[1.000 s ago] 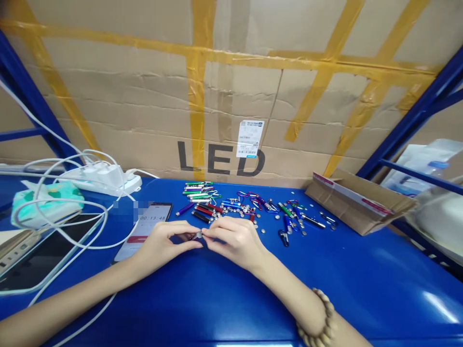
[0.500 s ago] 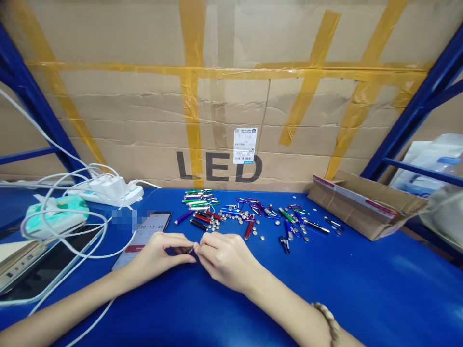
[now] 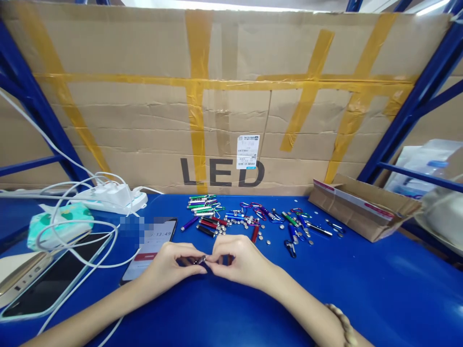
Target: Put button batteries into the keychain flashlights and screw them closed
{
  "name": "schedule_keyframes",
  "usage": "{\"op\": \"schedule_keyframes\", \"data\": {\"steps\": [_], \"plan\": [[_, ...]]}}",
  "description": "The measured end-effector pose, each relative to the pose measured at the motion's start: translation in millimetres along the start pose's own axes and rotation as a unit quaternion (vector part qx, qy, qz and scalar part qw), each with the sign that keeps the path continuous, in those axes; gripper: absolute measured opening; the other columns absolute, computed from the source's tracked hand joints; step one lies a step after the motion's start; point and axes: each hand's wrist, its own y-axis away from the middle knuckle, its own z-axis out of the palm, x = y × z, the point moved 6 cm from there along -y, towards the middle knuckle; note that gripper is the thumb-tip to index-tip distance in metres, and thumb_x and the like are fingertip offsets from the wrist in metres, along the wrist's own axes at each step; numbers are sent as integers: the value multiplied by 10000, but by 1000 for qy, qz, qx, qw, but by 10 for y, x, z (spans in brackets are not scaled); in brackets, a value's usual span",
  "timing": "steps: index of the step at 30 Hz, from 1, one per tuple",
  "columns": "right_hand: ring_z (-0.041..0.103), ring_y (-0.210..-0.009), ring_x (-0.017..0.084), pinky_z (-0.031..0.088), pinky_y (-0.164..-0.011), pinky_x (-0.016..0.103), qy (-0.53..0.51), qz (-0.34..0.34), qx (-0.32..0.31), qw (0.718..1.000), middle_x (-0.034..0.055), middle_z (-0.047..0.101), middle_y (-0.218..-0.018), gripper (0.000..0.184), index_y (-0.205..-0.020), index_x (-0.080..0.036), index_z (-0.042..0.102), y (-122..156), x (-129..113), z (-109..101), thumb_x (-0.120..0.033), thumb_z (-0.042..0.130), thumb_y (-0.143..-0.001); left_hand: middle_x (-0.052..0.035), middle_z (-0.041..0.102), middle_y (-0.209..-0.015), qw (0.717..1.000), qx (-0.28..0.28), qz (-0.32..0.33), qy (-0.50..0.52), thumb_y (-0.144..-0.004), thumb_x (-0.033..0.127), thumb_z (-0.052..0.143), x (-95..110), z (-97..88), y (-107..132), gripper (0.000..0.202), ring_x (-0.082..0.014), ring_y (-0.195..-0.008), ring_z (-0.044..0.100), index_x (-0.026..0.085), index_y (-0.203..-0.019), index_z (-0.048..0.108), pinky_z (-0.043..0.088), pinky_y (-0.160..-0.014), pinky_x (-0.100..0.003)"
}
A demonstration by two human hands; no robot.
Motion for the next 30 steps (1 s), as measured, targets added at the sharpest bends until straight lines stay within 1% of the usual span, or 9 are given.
{"op": "schedule_keyframes", "data": {"steps": [8, 13, 16, 19, 22, 25, 28, 29, 30], "plan": [[570, -605, 89, 445, -549, 178, 35, 11, -52, 998, 37, 613, -730, 125, -731, -141, 639, 25, -3, 70, -147, 536, -802, -42, 681, -667, 1000, -7, -17, 13, -701, 210, 714, -19, 18, -5, 140, -131, -559, 585, 139, -816, 750, 443, -522, -185], [561, -584, 77, 437, -542, 167, 82, 37, -83, 992, 16, 619, -742, 99, -827, -150, 636, 35, 6, 107, -181, 545, -804, -40, 685, -698, 1000, -25, 15, 9, -721, 248, 701, 16, 38, -5, 131, -140, -600, 601, 148, -794, 742, 462, -568, -197], [590, -608, 79, 432, -538, 167, 138, 7, -89, 986, 8, 644, -782, 121, -880, -171, 647, 14, -40, 80, -207, 552, -815, -37, 675, -699, 999, -28, 25, -18, -725, 271, 697, 18, 30, 4, 149, -140, -608, 600, 148, -803, 730, 466, -572, -199], [615, -647, 91, 439, -548, 173, 189, -43, -37, 980, 15, 665, -796, 148, -899, -175, 656, -16, -104, -58, -235, 536, -836, -36, 662, -718, 996, -31, 47, -67, -746, 289, 677, 10, 27, 1, 187, -138, -618, 594, 150, -866, 713, 466, -571, -199], [617, -640, 93, 451, -565, 178, 217, -59, 45, 973, 25, 676, -759, 164, -866, -156, 656, -14, -95, -232, -200, 499, -846, -43, 664, -808, 987, -82, 70, -122, -767, 277, 661, 1, 85, -49, 207, -143, -703, 616, 165, -938, 694, 482, -648, -207], [614, -586, 90, 441, -542, 178, 272, -62, 76, 957, 21, 680, -707, 180, -822, -152, 660, -5, 6, -291, -183, 483, -844, -58, 649, -898, 978, -122, 62, -160, -777, 280, 651, 28, 104, -145, 255, -174, -810, 628, 186, -1012, 672, 491, -752, -261], [617, -553, 91, 415, -503, 174, 322, -77, 83, 940, 9, 685, -671, 183, -781, -164, 661, -40, 86, -328, -188, 488, -835, -87, 579, -1141, 975, -76, 55, -199, -737, 346, 682, 207, -4, -124, 505, -258, -1074, 535, 246, -1212, 541, 418, -926, -404], [613, -539, 94, 404, -488, 177, 332, -79, 92, 935, 12, 683, -654, 189, -753, -164, 659, -52, 79, -371, -193, 490, -833, -83, 559, -1191, 975, -48, 53, -208, -744, 356, 674, 300, -53, -36, 538, -270, -1133, 492, 264, -1247, 503, 364, -980, -444], [603, -521, 98, 393, -474, 184, 340, -79, 107, 931, 17, 676, -631, 204, -722, -162, 652, -53, 45, -433, -198, 487, -836, -64, 562, -1196, 977, -38, 56, -200, -771, 350, 648, 400, -75, 109, 507, -259, -1121, 500, 289, -1251, 494, 349, -997, -445]]}}
